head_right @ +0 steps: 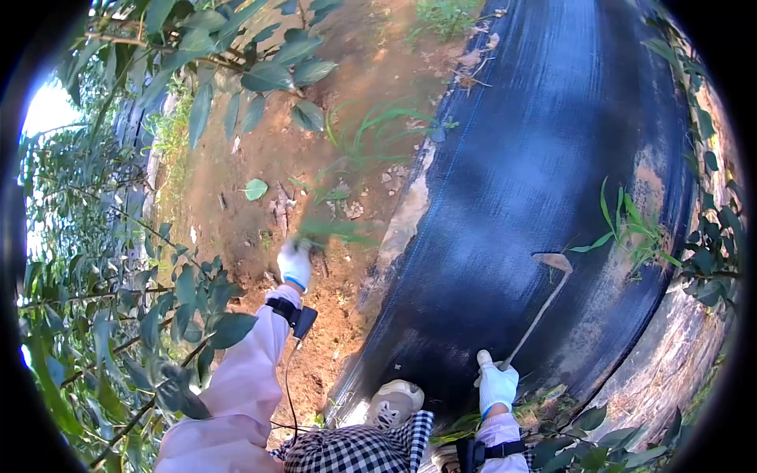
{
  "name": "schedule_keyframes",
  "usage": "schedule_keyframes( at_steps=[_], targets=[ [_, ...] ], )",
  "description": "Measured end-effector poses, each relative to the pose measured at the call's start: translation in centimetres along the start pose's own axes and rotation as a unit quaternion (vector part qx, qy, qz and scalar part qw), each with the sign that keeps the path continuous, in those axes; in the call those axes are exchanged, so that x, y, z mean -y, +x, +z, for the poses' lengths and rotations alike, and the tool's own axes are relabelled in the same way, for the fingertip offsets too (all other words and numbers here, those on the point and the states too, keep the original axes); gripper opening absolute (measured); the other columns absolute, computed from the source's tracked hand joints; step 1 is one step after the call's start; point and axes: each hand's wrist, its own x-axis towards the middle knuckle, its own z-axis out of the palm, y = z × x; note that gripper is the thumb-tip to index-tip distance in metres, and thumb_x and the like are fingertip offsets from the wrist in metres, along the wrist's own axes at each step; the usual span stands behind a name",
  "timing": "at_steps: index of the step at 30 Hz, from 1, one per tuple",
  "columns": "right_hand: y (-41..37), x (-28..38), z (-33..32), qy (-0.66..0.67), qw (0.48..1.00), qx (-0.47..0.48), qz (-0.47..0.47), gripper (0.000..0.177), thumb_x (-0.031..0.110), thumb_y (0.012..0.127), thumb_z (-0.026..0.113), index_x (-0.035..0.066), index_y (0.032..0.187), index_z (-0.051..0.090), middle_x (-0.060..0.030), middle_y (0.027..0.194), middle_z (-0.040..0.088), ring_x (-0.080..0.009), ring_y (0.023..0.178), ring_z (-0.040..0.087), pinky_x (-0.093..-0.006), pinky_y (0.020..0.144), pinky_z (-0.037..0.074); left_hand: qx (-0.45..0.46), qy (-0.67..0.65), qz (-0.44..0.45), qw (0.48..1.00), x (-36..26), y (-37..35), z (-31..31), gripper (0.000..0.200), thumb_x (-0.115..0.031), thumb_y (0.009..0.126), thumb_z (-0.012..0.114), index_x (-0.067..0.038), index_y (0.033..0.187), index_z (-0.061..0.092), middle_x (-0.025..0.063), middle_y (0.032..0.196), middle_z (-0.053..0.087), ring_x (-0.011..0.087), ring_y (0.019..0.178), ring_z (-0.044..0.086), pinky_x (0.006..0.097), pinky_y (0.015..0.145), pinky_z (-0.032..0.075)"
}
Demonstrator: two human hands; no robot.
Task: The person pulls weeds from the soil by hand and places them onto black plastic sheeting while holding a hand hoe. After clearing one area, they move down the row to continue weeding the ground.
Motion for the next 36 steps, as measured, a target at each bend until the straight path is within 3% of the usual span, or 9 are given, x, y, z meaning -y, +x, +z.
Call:
schedule_keyframes(
  at_steps=[2,7,13,17,19,22,27,33,36],
  targets=[
    [-0.2,0.2,0.0,0.006,1.000,-0.001,0.011,0.040,0.036,0.081,0.075,0.005,0.064,0.056,-0.0053,0.049,0.053,-0.0159,0.041,0.049,-0.0309,0.042,0.036,0.002,-0.094,-0.120,0.988,-2.9,2.8,0.2,0.023,-0.017,0.088,0.058,0.001,0.102,0.064,0.0066,0.079,0.064,0.0151,0.073,0.059,0.0290,0.070,0.048],
    [0.0,0.1,-0.1,0.012,1.000,0.002,0.011,0.039,0.033,0.080,0.076,0.004,0.064,0.056,-0.0054,0.053,0.054,-0.0161,0.042,0.051,-0.0308,0.043,0.038,0.002,0.243,0.277,0.930,-7.8,7.9,5.4,0.030,-0.017,0.079,0.067,-0.005,0.106,0.064,0.0129,0.080,0.066,0.0246,0.078,0.063,0.0334,0.077,0.049],
    [-0.1,0.0,-0.1,0.053,0.998,0.010,0.024,0.037,0.029,0.080,0.077,0.003,0.064,0.056,-0.0056,0.054,0.054,-0.0163,0.041,0.051,-0.0313,0.043,0.040,0.037,-0.162,-0.092,0.982,-10.0,8.6,3.6,0.018,-0.014,0.090,0.057,0.001,0.099,0.064,0.0063,0.080,0.066,0.0129,0.072,0.062,0.0275,0.060,0.049],
    [-0.1,0.2,-0.2,0.027,0.999,0.011,0.024,0.037,0.029,0.080,0.077,0.003,0.064,0.056,-0.0057,0.054,0.054,-0.0165,0.041,0.051,-0.0314,0.043,0.040,0.186,-0.022,-0.067,0.980,-5.0,7.3,1.7,0.026,-0.017,0.089,0.061,0.001,0.107,0.060,0.0052,0.084,0.063,0.0127,0.070,0.060,0.0282,0.060,0.050],
    [0.1,0.3,-0.3,0.029,0.999,0.011,0.026,0.036,0.029,0.079,0.078,0.004,0.065,0.056,-0.0054,0.054,0.054,-0.0162,0.042,0.050,-0.0315,0.043,0.039,0.105,0.160,0.108,0.975,-9.0,4.5,4.2,0.052,-0.022,0.074,0.074,-0.002,0.118,0.057,0.0152,0.111,0.059,0.0286,0.103,0.057,0.0379,0.090,0.046],
    [-0.3,0.0,-0.3,0.045,0.998,0.012,0.041,0.036,0.028,0.078,0.079,0.004,0.066,0.056,-0.0049,0.052,0.053,-0.0155,0.044,0.049,-0.0316,0.044,0.038,0.103,0.277,0.105,0.950,-11.6,3.6,6.8,0.046,-0.021,0.076,0.072,-0.010,0.119,0.061,0.0162,0.111,0.060,0.0287,0.102,0.059,0.0357,0.090,0.046],
    [-0.4,0.8,-0.5,0.015,0.999,0.010,0.037,0.035,0.028,0.078,0.079,0.004,0.066,0.056,-0.0052,0.052,0.053,-0.0157,0.044,0.049,-0.0319,0.045,0.038,0.021,-0.107,-0.053,0.993,-7.3,8.2,5.3,0.033,-0.014,0.081,0.066,-0.007,0.113,0.061,0.0072,0.087,0.067,0.0181,0.072,0.061,0.0290,0.070,0.052],
    [-0.2,0.6,-0.4,0.031,0.999,0.014,0.034,0.036,0.028,0.078,0.079,0.004,0.065,0.056,-0.0053,0.052,0.053,-0.0157,0.043,0.048,-0.0322,0.044,0.038,0.025,0.303,0.212,0.929,-9.6,7.5,7.3,0.029,-0.014,0.084,0.067,-0.003,0.110,0.061,0.0055,0.087,0.066,0.0167,0.074,0.061,0.0292,0.071,0.051],
    [-0.3,0.7,-0.4,0.023,0.999,0.008,0.034,0.036,0.026,0.078,0.079,0.004,0.064,0.055,-0.0044,0.052,0.053,-0.0151,0.042,0.048,-0.0315,0.043,0.037,0.131,-0.027,-0.034,0.990,-10.8,8.1,7.5,0.033,-0.013,0.083,0.069,-0.002,0.113,0.059,0.0070,0.093,0.066,0.0149,0.082,0.061,0.0281,0.076,0.049]
  ],
)
